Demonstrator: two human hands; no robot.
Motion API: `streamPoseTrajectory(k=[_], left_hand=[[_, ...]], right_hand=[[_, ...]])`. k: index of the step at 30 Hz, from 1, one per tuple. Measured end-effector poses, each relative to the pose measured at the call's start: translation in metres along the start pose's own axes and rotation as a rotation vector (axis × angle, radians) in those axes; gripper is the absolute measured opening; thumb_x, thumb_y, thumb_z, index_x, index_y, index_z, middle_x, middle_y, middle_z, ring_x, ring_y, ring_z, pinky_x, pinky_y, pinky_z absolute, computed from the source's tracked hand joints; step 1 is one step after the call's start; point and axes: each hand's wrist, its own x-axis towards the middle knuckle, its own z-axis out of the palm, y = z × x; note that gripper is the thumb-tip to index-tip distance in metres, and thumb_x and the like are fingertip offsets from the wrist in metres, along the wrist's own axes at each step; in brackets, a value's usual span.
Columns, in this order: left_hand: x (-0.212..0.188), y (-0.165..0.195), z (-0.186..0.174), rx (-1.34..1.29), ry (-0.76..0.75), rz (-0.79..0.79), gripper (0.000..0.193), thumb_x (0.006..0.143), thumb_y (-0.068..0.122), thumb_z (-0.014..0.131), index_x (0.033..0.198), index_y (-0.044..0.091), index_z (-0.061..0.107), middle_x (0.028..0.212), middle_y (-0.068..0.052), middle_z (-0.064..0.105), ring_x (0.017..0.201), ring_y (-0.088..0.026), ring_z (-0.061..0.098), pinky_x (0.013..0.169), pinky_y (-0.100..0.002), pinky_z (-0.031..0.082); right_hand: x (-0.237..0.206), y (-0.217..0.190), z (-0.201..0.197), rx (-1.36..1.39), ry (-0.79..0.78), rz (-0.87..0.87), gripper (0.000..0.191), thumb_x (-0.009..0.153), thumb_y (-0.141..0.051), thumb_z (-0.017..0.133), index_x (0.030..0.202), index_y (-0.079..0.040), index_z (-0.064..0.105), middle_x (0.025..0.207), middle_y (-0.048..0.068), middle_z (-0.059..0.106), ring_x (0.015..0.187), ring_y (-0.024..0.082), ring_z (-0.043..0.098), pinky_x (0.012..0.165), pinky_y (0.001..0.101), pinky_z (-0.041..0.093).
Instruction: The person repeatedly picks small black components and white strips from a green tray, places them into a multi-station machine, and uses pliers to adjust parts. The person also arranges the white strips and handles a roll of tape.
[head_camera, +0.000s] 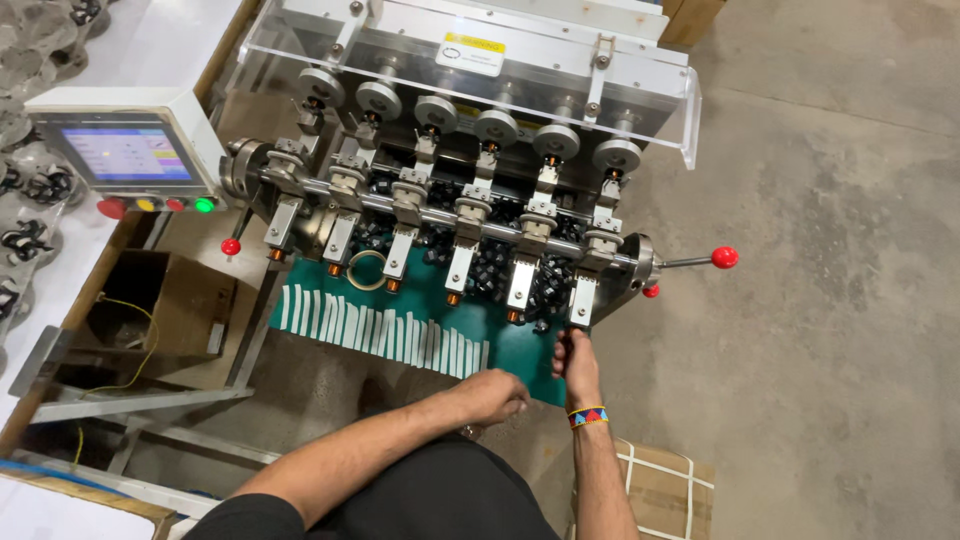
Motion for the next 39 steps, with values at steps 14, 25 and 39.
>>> streamPoseTrajectory(k=[14,25,39], left_hand=[[-0.081,-0.028,-0.089,-0.301,0.250,0.319,0.035,0.085,0.011,0.080,0.119,0.006,0.073,0.137,-0.014,0.065,0.126,-0.033,0.063,0.102,-0.044,0.053],[-0.121,-0.078,-0.120,-0.748,0.216,0.181,0.024,0.090,0.004,0.078,0.113,0.005,0.075,0.117,-0.008,0.078,0.107,-0.015,0.075,0.094,-0.031,0.061],[-0.142,-0.086,-0.146,-0.433,0.197,0.090,0.041,0.087,0.022,0.081,0.125,0.011,0.071,0.112,-0.006,0.079,0.094,-0.012,0.075,0.080,-0.028,0.061]], right_hand=[[-0.092,0.017,0.061,0.206,-0.536,0.549,0.047,0.101,-0.054,0.039,0.089,-0.012,0.055,0.059,-0.003,0.041,0.043,0.009,0.031,0.042,0.0252,0.024],[-0.116,-0.003,0.147,0.154,-0.689,0.606,0.059,0.102,-0.063,0.033,0.093,-0.010,0.058,0.057,-0.004,0.039,0.041,0.006,0.030,0.040,0.0211,0.022],[-0.157,-0.048,0.201,-1.140,-0.064,-0.867,0.012,0.096,-0.016,0.059,0.099,-0.010,0.070,0.088,0.007,0.073,0.081,0.032,0.069,0.068,0.0409,0.053]])
